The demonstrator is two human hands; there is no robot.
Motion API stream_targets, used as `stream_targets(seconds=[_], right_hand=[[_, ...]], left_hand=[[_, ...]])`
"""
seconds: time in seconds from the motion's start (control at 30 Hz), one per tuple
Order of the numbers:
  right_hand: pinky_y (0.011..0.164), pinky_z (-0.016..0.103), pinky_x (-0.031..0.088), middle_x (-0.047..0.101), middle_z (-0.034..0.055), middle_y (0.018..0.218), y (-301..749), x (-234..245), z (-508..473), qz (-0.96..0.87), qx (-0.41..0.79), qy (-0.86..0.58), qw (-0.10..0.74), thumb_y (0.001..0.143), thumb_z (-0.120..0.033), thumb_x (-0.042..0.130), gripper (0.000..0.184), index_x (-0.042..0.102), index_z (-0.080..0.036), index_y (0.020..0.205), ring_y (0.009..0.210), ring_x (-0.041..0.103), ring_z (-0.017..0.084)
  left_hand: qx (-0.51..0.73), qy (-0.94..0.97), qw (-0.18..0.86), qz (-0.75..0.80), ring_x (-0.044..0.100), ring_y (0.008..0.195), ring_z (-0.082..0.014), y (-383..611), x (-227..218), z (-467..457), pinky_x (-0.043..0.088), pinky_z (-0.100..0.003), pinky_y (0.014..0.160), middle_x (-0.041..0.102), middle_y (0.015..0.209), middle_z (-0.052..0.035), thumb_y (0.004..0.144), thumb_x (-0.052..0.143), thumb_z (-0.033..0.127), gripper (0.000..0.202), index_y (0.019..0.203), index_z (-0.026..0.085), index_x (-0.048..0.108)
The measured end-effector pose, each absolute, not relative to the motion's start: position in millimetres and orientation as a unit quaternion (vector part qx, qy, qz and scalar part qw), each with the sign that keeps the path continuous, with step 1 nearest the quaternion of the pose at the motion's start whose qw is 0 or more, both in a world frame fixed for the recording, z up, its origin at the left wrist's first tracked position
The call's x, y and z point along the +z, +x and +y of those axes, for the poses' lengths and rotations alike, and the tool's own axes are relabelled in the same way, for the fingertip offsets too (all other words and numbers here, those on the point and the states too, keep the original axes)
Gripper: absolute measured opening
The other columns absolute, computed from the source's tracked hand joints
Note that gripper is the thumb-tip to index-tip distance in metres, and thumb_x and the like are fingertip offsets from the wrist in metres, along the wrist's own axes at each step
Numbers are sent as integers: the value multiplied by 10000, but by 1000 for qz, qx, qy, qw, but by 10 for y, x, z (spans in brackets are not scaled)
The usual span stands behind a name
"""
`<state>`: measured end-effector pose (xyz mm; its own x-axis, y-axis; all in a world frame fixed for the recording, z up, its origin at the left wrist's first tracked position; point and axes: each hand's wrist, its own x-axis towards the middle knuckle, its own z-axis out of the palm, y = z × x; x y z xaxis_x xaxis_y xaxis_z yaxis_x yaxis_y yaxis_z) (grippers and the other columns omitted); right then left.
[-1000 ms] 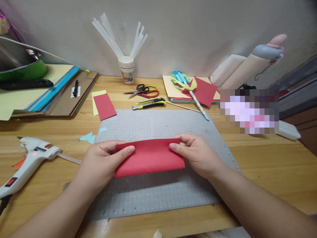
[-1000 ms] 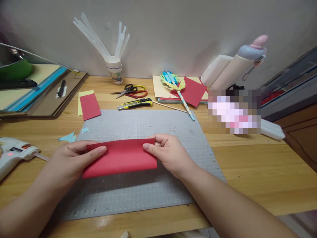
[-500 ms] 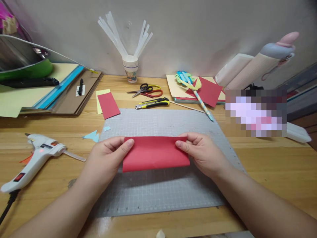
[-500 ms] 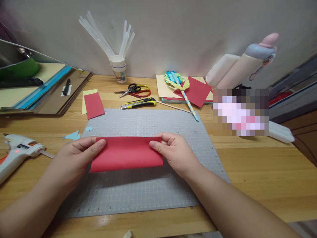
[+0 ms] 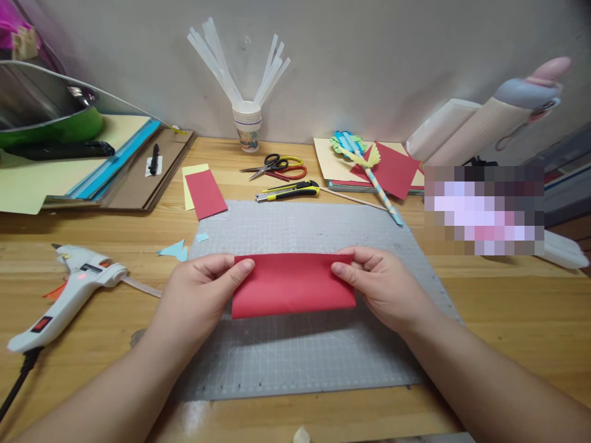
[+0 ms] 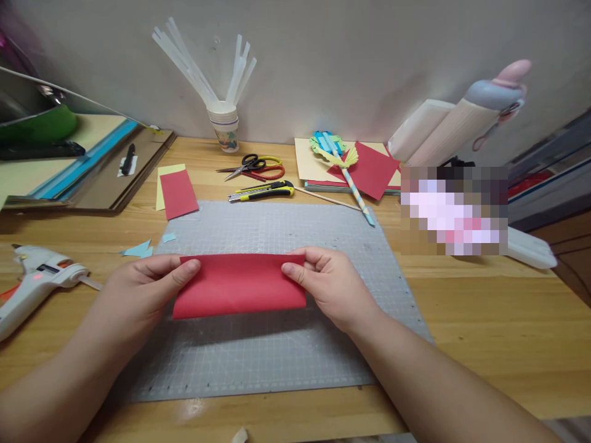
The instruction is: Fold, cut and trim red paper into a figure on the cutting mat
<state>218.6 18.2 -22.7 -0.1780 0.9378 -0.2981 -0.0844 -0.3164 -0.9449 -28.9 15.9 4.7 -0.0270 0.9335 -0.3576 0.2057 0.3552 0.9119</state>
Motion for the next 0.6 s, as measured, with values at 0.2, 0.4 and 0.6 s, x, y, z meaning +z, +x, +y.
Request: stream_targets(seconds=[0.2,0.4,0.6], right_hand=[[559,220,479,702,-10,682,2183,-218,181,-424,642,-493,406,718,-392,805,236,719,-199,824,574,612,108],[565,228,478,700,-12,684,2193,-230,178,-430,635,-499,403,715,-410,800,245,713,-209,824,576,608,112],[578,255,469,694,3,726,2187,-189,191,-442,638,-512,369,706,-459,779,321,667,-196,851,596,607,131]], left_hand=[[346,444,530,635,545,554,-138,-304,-1,160,420,-220,513,694,630,-2,651,724,567,357,665,210,709],[336,457,514,643,556,542,-141,-306,19,154,428,-220,495,703,641,0,665,705,571,356,664,215,707],[319,524,427,664,562,545,-161,-287,65,153,443,-237,479,689,625,-4,719,639,561,359,671,213,713]])
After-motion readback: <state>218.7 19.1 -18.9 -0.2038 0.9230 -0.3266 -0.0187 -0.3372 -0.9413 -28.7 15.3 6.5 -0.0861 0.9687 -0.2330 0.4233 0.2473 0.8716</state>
